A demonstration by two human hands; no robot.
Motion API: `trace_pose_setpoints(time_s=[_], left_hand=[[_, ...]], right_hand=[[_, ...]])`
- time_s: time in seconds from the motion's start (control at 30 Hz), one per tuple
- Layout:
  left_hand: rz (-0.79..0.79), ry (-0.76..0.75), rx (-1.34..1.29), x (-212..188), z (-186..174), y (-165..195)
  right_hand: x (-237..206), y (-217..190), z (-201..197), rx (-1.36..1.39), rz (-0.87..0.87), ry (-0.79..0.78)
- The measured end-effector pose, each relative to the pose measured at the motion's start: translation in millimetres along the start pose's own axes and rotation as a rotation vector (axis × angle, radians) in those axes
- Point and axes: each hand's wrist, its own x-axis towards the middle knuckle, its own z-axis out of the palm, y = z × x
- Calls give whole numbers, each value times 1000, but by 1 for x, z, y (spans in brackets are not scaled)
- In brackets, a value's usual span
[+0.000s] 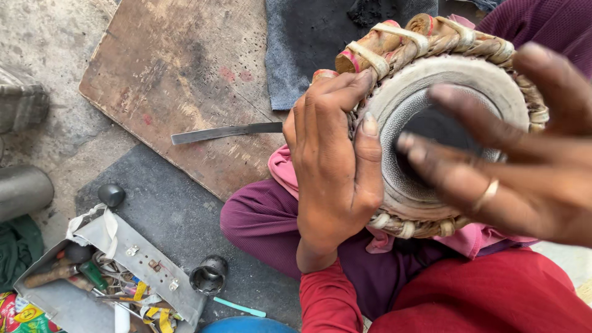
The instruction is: The person sits cross-legged on the floor with a tabla drum on their lap and rubs black paste onto the center of the drumhead by hand. They take more paste from a cloth on the floor, spread it evenly over the playing surface, and later use a flat metal file to smooth the edge of the head.
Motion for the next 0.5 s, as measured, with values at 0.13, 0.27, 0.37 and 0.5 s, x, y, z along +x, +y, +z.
trace_pose_setpoints(time_s=[0.13,0.27,0.37,0.5], left_hand=[[4,-16,-28,3,-3,-4],[1,-4,-33,2,2,-4],[-1,7,-4,-2,4,-1],[4,11,9,-5,3,-1]], right_hand=[[-5,-12,6,97,213,12],[-10,-24,10,218,390,70],[-12,-20,12,160,194,154],[-11,-14,8,41,171,80]])
